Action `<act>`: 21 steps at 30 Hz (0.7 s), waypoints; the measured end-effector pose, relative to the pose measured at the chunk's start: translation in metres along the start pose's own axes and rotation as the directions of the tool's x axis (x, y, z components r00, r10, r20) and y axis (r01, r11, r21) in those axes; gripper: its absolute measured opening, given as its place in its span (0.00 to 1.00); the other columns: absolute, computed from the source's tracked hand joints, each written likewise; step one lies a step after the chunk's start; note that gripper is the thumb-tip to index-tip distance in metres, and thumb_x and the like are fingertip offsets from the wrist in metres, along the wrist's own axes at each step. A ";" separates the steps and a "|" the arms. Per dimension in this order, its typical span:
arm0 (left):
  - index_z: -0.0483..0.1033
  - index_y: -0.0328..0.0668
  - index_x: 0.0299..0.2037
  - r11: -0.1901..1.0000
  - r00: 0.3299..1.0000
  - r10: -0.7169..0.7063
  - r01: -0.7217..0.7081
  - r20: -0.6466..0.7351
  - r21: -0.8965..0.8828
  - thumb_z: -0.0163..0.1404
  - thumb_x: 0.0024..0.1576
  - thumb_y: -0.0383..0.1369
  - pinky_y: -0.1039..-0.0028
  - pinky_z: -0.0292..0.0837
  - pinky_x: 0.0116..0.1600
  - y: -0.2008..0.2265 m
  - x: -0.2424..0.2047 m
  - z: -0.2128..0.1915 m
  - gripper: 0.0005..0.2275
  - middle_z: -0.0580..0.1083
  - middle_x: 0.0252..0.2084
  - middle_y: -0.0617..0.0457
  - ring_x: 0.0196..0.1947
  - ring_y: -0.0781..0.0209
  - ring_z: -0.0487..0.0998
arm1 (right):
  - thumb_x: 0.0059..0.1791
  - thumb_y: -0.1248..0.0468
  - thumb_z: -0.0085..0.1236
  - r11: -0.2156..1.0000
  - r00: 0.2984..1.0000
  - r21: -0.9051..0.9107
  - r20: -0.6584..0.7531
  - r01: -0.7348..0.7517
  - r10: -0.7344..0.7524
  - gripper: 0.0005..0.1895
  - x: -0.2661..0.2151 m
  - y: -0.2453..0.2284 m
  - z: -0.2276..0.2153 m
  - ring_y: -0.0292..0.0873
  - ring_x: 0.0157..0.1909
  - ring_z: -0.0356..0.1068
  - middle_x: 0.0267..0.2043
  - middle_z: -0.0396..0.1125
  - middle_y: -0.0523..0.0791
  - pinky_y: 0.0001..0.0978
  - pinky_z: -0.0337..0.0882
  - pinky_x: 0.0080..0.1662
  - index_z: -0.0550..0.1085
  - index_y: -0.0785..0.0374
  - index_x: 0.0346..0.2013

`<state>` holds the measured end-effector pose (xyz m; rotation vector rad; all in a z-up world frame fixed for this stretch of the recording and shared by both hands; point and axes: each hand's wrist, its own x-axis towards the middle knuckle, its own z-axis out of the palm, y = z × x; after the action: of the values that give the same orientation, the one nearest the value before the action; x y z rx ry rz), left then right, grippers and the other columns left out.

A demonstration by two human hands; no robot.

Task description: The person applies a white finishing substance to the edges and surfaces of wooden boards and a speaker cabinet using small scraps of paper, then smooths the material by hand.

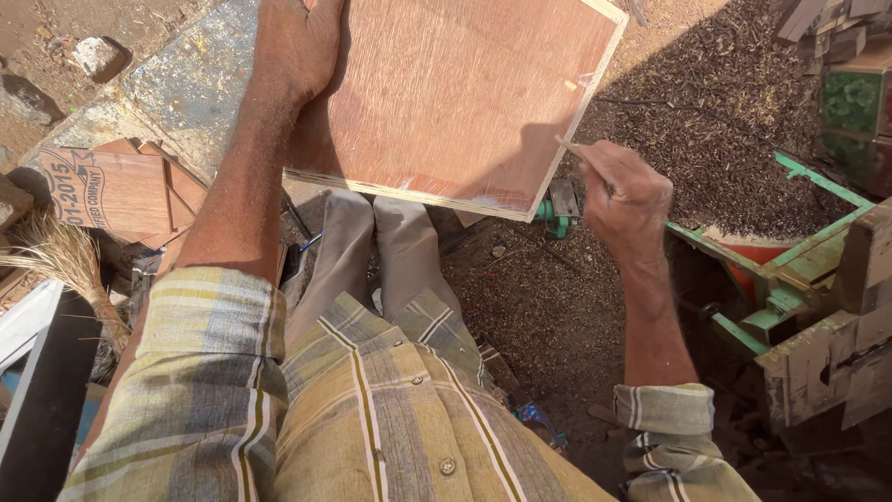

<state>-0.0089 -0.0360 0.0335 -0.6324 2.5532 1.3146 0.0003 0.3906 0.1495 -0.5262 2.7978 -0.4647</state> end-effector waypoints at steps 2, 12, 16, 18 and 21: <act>0.70 0.29 0.59 0.985 0.978 -0.168 0.162 0.127 0.054 0.30 0.70 0.54 0.51 0.80 0.52 -0.002 0.002 -0.002 0.30 0.75 0.47 0.28 0.49 0.38 0.81 | 0.58 0.69 0.62 0.982 0.954 0.005 -0.240 0.189 -0.183 0.09 0.018 0.018 0.013 0.41 0.50 0.78 0.53 0.76 0.49 0.33 0.84 0.43 0.81 0.64 0.53; 0.70 0.27 0.60 0.992 0.995 0.101 -0.100 -0.011 0.072 0.34 0.70 0.53 0.43 0.77 0.46 0.006 0.001 -0.009 0.30 0.75 0.44 0.27 0.45 0.31 0.80 | 0.52 0.75 0.62 0.928 0.928 -0.279 -0.208 0.246 -0.308 0.14 -0.031 0.009 0.009 0.51 0.54 0.75 0.50 0.74 0.52 0.34 0.83 0.52 0.79 0.70 0.52; 0.72 0.30 0.56 0.991 0.982 -0.132 0.130 0.132 0.020 0.29 0.71 0.52 0.50 0.83 0.47 -0.003 -0.006 0.001 0.29 0.77 0.39 0.30 0.42 0.39 0.84 | 0.60 0.71 0.61 0.951 0.915 -0.175 -0.274 0.256 -0.297 0.08 0.025 0.030 0.006 0.45 0.53 0.76 0.50 0.76 0.47 0.36 0.82 0.49 0.80 0.62 0.54; 0.72 0.29 0.56 1.000 0.996 -0.031 0.030 0.081 0.005 0.29 0.71 0.53 0.51 0.83 0.47 -0.010 0.002 -0.002 0.29 0.77 0.39 0.30 0.43 0.39 0.84 | 0.59 0.72 0.60 0.928 0.933 -0.251 -0.164 0.274 -0.320 0.08 0.042 0.028 0.017 0.46 0.53 0.76 0.50 0.76 0.48 0.36 0.82 0.50 0.80 0.62 0.53; 0.72 0.29 0.56 0.973 0.966 -0.220 0.207 0.137 0.103 0.29 0.71 0.53 0.51 0.83 0.47 -0.031 0.001 0.001 0.30 0.77 0.40 0.30 0.43 0.39 0.84 | 0.58 0.73 0.61 0.932 0.940 -0.202 -0.100 0.302 -0.326 0.10 0.021 0.003 0.027 0.47 0.54 0.77 0.52 0.76 0.47 0.38 0.82 0.53 0.79 0.63 0.54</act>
<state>0.0043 -0.0507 0.0102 -0.7398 2.3352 1.1266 -0.0112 0.3778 0.1195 -1.0326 2.9083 -0.3115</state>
